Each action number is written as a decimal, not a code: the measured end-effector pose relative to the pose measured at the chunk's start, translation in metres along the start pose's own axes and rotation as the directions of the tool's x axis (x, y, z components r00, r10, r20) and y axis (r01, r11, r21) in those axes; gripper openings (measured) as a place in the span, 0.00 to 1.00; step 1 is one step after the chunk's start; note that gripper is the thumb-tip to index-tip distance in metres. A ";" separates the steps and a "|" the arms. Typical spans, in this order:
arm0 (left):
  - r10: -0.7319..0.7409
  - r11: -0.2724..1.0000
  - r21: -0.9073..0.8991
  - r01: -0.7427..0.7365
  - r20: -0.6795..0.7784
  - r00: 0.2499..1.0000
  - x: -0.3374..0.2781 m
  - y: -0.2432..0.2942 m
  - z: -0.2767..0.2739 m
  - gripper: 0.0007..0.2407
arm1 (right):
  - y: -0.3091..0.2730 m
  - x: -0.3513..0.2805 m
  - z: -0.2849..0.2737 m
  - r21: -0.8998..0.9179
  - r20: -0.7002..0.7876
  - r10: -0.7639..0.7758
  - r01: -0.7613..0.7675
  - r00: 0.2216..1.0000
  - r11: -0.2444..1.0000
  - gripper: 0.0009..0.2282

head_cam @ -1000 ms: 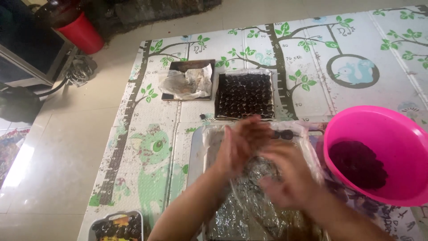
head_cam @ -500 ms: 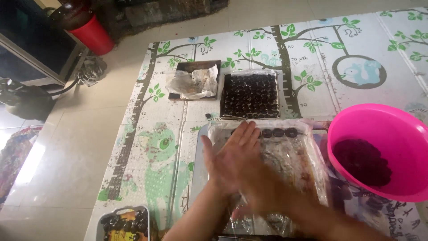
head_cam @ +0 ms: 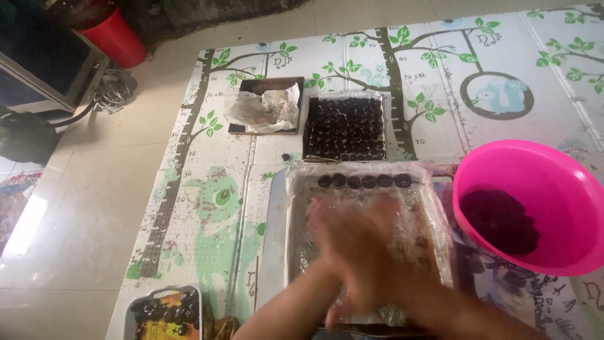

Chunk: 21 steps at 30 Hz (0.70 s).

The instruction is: Rolling a dark mixture into small uniform balls and arranging them in rows on a tray.

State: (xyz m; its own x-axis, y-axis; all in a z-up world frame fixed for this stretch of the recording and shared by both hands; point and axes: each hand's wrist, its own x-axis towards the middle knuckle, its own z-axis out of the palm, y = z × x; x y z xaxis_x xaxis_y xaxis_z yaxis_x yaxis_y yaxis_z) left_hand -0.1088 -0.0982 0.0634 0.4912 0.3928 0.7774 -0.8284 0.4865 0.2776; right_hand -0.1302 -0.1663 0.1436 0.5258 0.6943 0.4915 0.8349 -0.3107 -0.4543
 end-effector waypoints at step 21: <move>-0.926 0.238 -0.840 0.487 -0.046 0.374 0.074 0.028 -0.013 0.58 | 0.046 0.046 -0.017 -0.129 0.207 -0.093 0.121 0.974 0.984 0.46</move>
State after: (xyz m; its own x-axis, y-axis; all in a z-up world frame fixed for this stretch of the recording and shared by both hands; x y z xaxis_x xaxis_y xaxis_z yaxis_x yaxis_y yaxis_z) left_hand -0.0920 -0.0456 0.1212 0.9634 -0.2679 0.0071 0.2680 0.9630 -0.0291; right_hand -0.0648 -0.1595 0.1580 0.4010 0.8392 0.3673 0.9064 -0.3053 -0.2919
